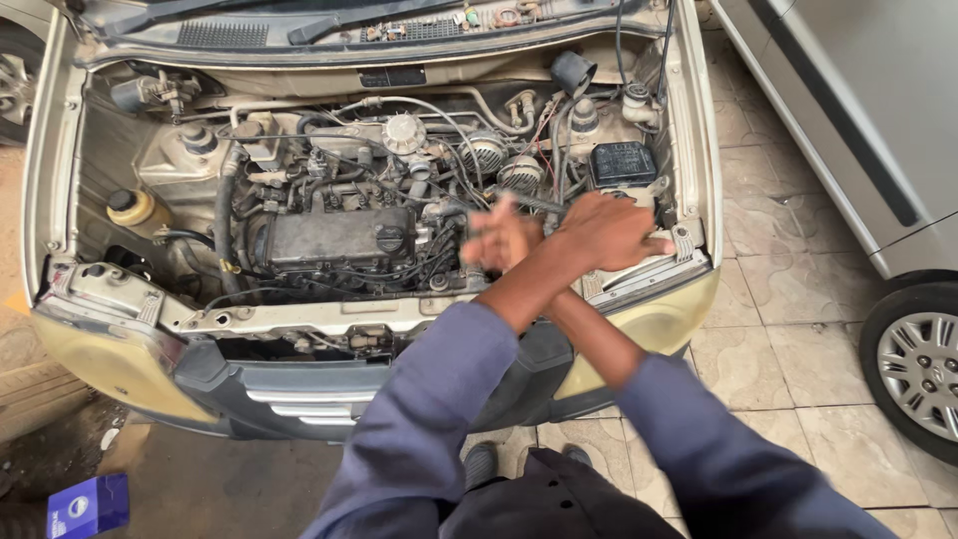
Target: The person works on a car engine with the hood open, using a wrench to tighten bolts on the engine block. They also handle and adjust various wires and hoses within the engine bay.
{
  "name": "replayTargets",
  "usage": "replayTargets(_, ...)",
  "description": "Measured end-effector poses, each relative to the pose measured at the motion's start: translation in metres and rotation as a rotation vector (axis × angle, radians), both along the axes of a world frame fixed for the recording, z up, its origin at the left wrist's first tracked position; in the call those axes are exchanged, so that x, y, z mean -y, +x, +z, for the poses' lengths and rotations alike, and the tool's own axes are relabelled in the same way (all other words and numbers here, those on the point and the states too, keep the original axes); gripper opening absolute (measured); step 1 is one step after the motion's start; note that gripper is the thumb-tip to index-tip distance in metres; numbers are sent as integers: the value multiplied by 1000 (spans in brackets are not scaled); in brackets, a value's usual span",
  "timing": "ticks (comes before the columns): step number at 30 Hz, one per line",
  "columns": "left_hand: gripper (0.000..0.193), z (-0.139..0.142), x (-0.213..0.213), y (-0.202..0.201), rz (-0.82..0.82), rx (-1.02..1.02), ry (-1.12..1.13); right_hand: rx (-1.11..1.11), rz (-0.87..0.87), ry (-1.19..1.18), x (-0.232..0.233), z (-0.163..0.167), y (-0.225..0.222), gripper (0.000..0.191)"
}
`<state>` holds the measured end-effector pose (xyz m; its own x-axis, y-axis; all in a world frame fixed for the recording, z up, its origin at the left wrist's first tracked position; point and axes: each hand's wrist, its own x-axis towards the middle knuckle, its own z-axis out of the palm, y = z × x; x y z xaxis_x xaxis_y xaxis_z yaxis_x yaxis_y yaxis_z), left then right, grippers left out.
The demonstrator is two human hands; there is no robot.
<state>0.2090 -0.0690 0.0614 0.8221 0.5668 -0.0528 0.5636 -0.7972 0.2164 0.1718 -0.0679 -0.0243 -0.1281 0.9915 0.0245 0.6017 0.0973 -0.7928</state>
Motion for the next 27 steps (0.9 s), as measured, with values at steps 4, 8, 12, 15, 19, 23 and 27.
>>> replayTargets(4, 45, -10, -12, -23, -46, 238, 190, 576, 530, -439, 82, 52, 73, 40)
replayTargets(8, 40, -33, -21, -16, -72, 340, 249, -94, 1078, -610, 87, 121, 136, 37)
replayTargets(12, 37, -45, -8, -3, -227, 839, 480, 232, 555, 173, 19, 144, 120, 36)
replayTargets(15, 35, -39, 3, -8, -192, 794, 317, 603, 716, 477, -23, 136, 97, 35)
replayTargets(19, 36, -19, 8, -33, -182, 119, 205, 759, 733, 550, -52, 119, 114, 41)
replayTargets(23, 25, -14, 9, -72, -326, 677, 334, 820, 493, 498, -66, 98, 173, 48)
replayTargets(27, 35, -38, -7, -108, 5, 790, 386, 852, 198, 98, -33, 76, 217, 57)
